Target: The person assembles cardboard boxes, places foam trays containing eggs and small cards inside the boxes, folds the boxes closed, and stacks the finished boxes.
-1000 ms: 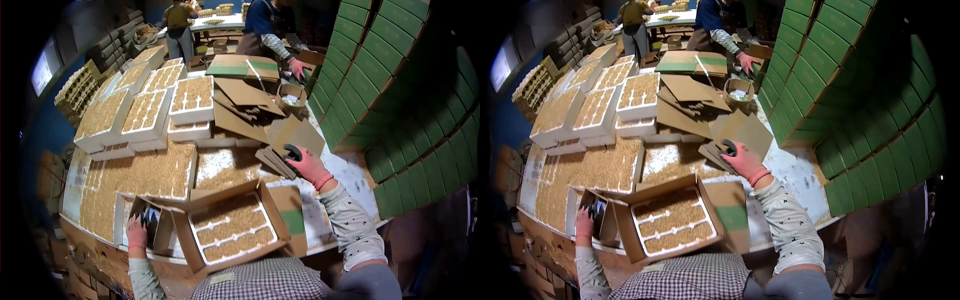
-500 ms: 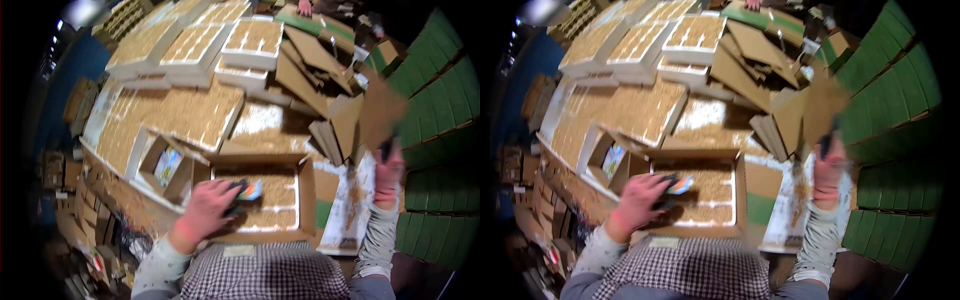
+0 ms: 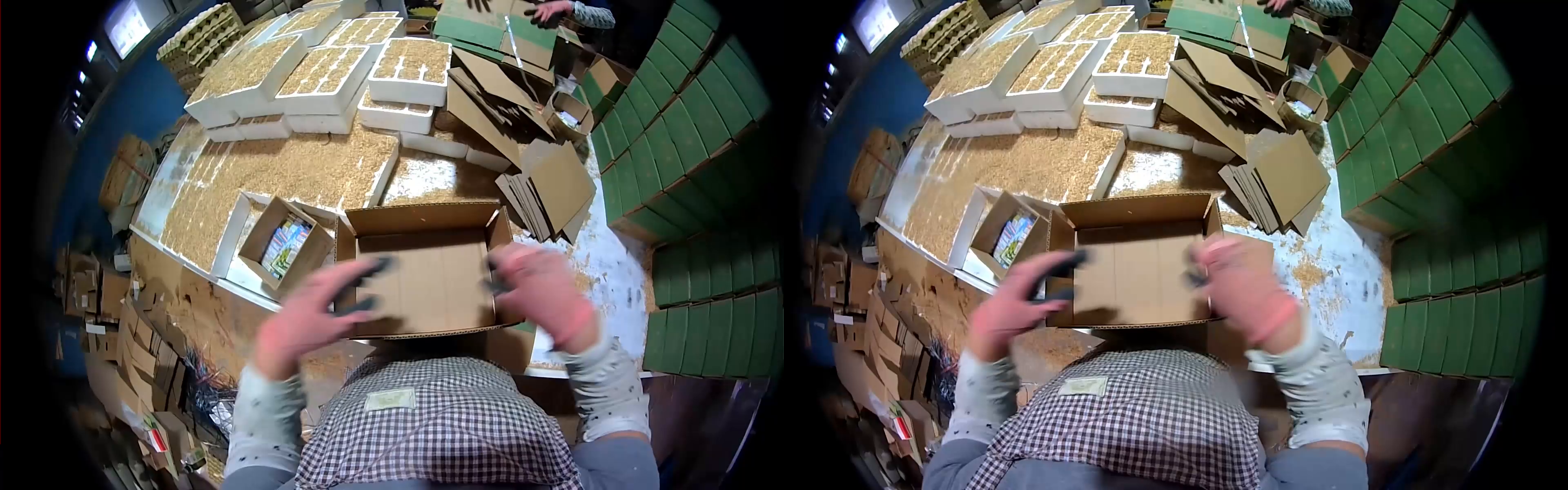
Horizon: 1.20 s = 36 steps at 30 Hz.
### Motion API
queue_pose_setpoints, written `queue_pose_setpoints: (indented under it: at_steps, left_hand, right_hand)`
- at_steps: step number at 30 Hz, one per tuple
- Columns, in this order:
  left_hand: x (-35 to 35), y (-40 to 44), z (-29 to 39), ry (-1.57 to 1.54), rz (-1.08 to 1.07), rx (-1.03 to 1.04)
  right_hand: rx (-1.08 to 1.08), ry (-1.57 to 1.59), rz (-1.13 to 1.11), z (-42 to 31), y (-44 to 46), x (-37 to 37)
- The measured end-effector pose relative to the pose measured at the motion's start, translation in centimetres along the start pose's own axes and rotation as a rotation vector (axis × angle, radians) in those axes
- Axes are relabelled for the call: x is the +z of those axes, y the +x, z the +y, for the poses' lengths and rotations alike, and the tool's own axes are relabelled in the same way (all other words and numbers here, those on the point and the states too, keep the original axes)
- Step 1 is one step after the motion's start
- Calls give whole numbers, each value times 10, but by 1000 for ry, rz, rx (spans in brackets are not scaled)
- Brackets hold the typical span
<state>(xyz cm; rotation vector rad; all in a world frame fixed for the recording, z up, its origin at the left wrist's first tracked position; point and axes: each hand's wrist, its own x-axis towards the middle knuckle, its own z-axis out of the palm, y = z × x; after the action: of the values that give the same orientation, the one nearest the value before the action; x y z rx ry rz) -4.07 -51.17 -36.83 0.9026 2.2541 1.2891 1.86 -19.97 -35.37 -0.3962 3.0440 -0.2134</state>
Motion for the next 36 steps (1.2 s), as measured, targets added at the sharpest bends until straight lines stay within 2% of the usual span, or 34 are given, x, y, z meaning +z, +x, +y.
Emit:
queue_pose_setpoints:
  at_steps: [1, 3, 5, 6, 7, 8, 9, 10, 12, 13, 15, 16, 17, 19, 21, 23, 25, 26, 27, 28, 29, 31, 32, 33, 34, 35, 36]
  left_hand:
    - [-26, -24, 1, 122, 111, 8]
    - [-33, -39, -10, 546, 191, -75]
    - [18, -39, -107, 344, 191, -231]
    - [47, -23, -115, 407, 229, -278]
    - [90, -14, -165, 416, 366, -206]
    - [102, -2, -129, -445, 415, -195]
    - [97, -4, -123, -513, 360, -258]
    - [91, -6, -116, -577, 308, -325]
    - [83, -11, -117, -503, 255, -245]
    - [79, -12, -110, -498, 249, -180]
    - [76, -8, -112, -582, 97, -167]
    - [73, -2, -115, -527, -42, -339]
    - [83, 7, -115, -563, -84, -307]
    - [100, 34, -60, -639, -144, -280]
    - [123, 84, -19, -694, -145, -67]
    - [137, 139, -25, -620, -239, 7]
    - [165, 197, -86, 285, -52, 108]
    - [165, 204, -95, 585, -160, -50]
    - [165, 205, -102, 877, -275, -217]
    - [166, 203, -105, 1009, -258, -158]
    - [173, 201, -127, 1032, -174, -70]
    - [138, 187, -78, 975, -270, -11]
    - [121, 179, -58, 945, -187, 41]
    - [108, 168, -42, 914, -118, 92]
    - [97, 160, -26, 824, -19, 159]
    - [84, 152, 6, 862, 15, 247]
    - [72, 143, 40, 850, 123, 375]
  right_hand:
    - [109, -44, 167, 11, -7, -20]
    - [281, -265, -133, 39, -7, 8]
    - [-93, 221, -170, 36, 13, 68]
    - [-170, 149, -243, 22, 26, 91]
    - [-78, 75, -312, 1, 35, 94]
    - [131, 609, -284, 11, 39, 91]
    - [343, 1154, -241, 26, 35, 95]
    - [447, 1640, 146, 47, 25, 121]
    - [650, 1264, 329, 59, -3, 156]
    - [651, 1821, 240, 17, -24, 140]
    - [530, 1485, 162, -13, -55, 135]
    - [523, 1394, 201, -17, -76, 127]
    - [555, 1360, 269, -18, -99, 123]
    - [617, 1437, 515, 0, -151, 114]
    - [659, 1602, 727, 25, -204, 117]
    - [519, 2037, 874, 53, -251, 138]
    - [318, 2429, 869, 82, -280, 169]
    - [623, 2217, 1040, 104, -296, 202]
    - [704, 1820, 916, 106, -288, 199]
    - [788, 1416, 803, 108, -282, 197]
    - [800, 825, 599, 112, -273, 190]
    - [1158, 956, 1027, 87, -241, 142]
    - [1285, 995, 1295, 74, -225, 118]
    - [1232, 824, 1215, 104, -248, 141]
    - [911, 835, 1419, 72, -210, 88]
    - [810, 594, 1294, 48, -176, 41]
    - [645, 561, 1167, 50, -168, 34]
